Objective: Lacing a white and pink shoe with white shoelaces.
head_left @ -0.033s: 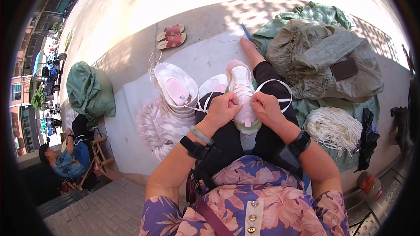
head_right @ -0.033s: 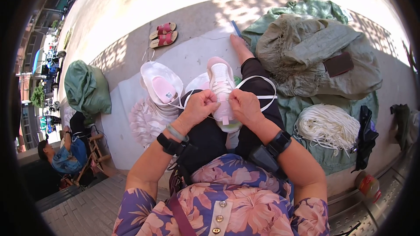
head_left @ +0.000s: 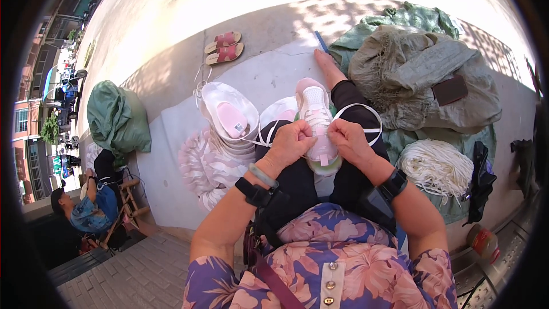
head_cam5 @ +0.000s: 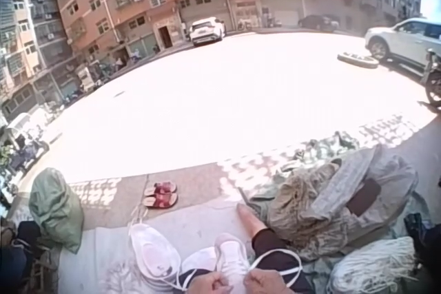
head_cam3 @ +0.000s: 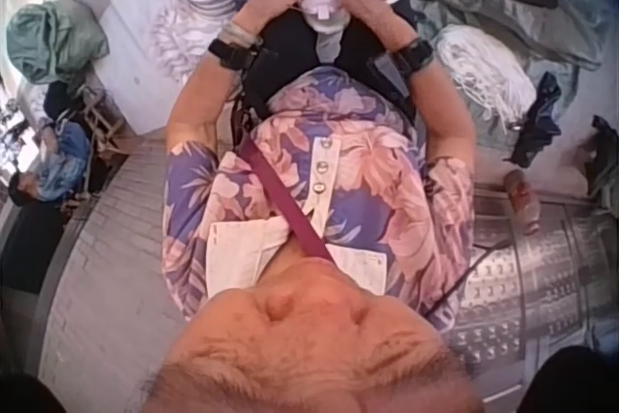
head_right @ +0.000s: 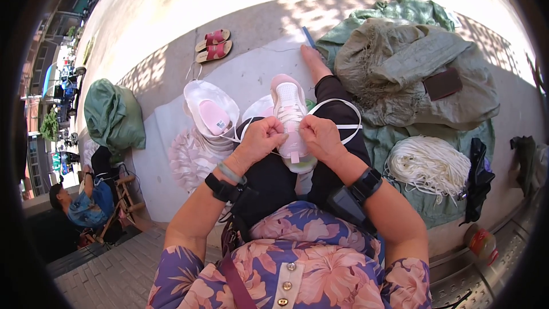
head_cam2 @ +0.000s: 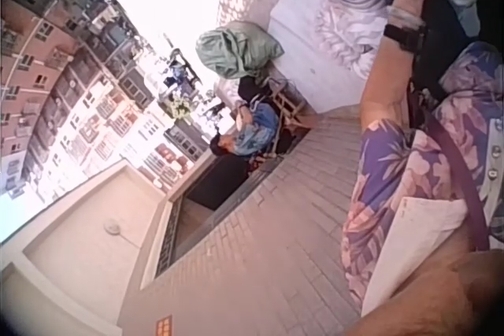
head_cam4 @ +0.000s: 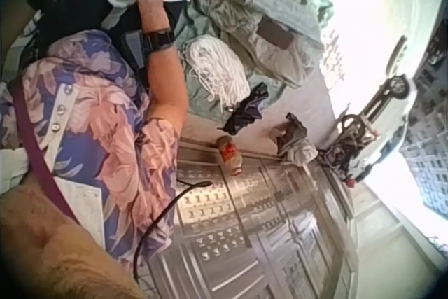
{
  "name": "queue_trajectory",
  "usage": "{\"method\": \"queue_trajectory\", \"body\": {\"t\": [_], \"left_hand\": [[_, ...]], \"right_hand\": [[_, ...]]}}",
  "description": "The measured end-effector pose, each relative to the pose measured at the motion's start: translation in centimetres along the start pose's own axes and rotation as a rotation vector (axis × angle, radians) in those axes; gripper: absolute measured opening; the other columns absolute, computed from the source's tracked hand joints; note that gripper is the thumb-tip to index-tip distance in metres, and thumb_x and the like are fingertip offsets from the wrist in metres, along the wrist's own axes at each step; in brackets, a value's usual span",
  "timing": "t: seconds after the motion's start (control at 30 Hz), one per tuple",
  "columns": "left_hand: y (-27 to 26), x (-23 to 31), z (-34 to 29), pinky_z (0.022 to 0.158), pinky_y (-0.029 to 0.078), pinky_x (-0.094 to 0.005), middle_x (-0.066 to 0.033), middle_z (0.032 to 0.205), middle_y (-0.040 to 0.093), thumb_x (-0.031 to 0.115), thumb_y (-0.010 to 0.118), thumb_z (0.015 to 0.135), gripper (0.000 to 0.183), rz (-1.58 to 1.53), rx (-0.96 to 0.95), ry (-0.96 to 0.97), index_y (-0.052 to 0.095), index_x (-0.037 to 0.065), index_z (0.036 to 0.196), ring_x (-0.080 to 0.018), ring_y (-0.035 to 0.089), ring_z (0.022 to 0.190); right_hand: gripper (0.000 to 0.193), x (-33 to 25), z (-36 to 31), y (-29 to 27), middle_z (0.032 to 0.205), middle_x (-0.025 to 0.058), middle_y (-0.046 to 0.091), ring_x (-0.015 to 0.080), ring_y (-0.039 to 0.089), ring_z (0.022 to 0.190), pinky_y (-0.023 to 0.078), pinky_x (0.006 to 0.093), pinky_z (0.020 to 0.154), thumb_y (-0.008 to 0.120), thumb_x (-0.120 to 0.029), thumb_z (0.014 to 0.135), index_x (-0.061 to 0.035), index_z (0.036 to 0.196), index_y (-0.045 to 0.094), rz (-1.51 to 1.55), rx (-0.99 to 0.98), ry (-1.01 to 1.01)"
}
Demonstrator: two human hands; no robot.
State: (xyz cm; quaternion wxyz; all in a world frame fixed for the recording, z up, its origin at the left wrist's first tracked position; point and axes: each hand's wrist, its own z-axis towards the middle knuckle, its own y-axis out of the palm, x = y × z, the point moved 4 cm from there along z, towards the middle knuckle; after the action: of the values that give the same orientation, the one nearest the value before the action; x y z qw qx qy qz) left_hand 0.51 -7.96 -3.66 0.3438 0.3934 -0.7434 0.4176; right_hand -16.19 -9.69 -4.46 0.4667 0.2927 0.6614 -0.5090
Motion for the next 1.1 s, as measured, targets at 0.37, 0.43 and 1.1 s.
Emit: {"method": "queue_trajectory", "body": {"t": [0.37, 0.43, 1.1], "left_hand": [[0.2, -1.2, 0.2, 0.053, 0.039, -0.017, 0.0043, 0.069, 0.051, 0.008, 0.064, 0.078, 0.012, -0.128, -0.063, -0.011, 0.055, 0.003, 0.085, -0.0017, 0.044, 0.059], [0.2, -0.8, 0.2, 0.053, 0.039, -0.017, 0.0041, 0.069, 0.051, 0.008, 0.064, 0.078, 0.012, -0.115, -0.06, -0.01, 0.054, 0.004, 0.086, -0.0017, 0.045, 0.059], [-1.8, -0.4, -2.6, 0.039, 0.032, -0.0194, 0.0019, 0.059, 0.048, 0.016, 0.053, 0.088, 0.017, -0.418, 0.122, -0.159, 0.051, 0.006, 0.074, -0.0035, 0.04, 0.044]], "right_hand": [[0.007, -0.2, 0.2, 1.1, 0.067, 0.0154, 0.057, 0.0313, 0.059, 0.063, 0.045, 0.0378, 0.059, 0.054, -0.009, 0.079, -0.0024, 0.082, 0.053, 0.027, -0.054, -0.01], [0.008, -0.8, 0.0, 0.6, 0.067, 0.0168, 0.057, 0.0345, 0.058, 0.066, 0.045, 0.0405, 0.06, 0.051, -0.009, 0.079, -0.0029, 0.085, 0.05, -0.031, -0.017, -0.022], [0.029, -4.3, 1.0, -3.5, 0.071, 0.0144, 0.058, 0.0353, 0.056, 0.067, 0.043, 0.0438, 0.061, 0.05, -0.006, 0.067, -0.0066, 0.096, 0.051, -0.319, -0.111, -0.265]]}}
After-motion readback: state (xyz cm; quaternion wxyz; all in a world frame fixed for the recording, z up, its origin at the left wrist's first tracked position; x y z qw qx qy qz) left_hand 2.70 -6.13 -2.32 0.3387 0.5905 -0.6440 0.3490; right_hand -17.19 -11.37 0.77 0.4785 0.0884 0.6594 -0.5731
